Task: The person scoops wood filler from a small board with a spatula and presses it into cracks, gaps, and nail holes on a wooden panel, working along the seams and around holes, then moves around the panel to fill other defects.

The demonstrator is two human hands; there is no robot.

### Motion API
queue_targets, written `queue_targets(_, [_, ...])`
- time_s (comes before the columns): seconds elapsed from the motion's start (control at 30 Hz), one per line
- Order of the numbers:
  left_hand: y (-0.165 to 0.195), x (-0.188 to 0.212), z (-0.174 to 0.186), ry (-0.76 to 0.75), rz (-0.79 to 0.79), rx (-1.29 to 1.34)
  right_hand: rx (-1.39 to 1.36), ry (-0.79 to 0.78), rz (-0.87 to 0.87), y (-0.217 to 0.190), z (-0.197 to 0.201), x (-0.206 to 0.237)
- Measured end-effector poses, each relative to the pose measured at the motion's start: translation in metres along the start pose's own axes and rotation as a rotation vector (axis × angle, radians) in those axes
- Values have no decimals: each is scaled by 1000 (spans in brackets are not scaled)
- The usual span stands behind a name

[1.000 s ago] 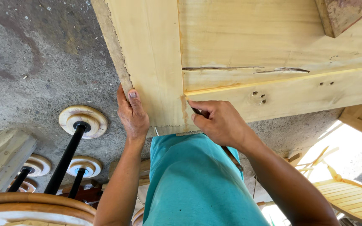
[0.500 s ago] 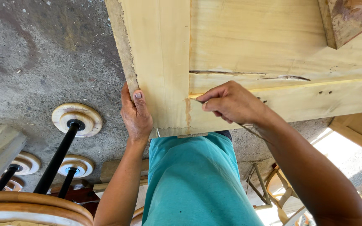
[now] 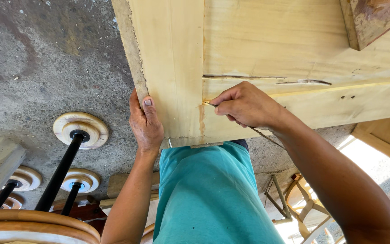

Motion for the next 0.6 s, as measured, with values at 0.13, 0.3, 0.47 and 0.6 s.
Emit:
queue_targets(0.13, [-3, 1, 1, 15, 8, -8, 6, -56, 85, -10, -11, -5])
queue_targets(0.3, [-2, 0, 1, 23, -21, -3, 82, -38, 116, 7, 4, 19])
queue_targets(0.47, [1, -2, 2, 21, -49, -49, 310, 376, 828, 2, -2, 82])
queue_targets(0.6, [-1, -2, 2, 21, -27, -63, 271, 666, 963, 26, -24, 78])
Point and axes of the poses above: each hand's wrist, its own x-axis away from the middle knuckle, its own z-axis out of the back of the hand, y = z × x, the point moved 10 cm from there along -x, towards the middle knuckle, and after that the axes turned 8 degrees about -z, right-handed, at the moved point
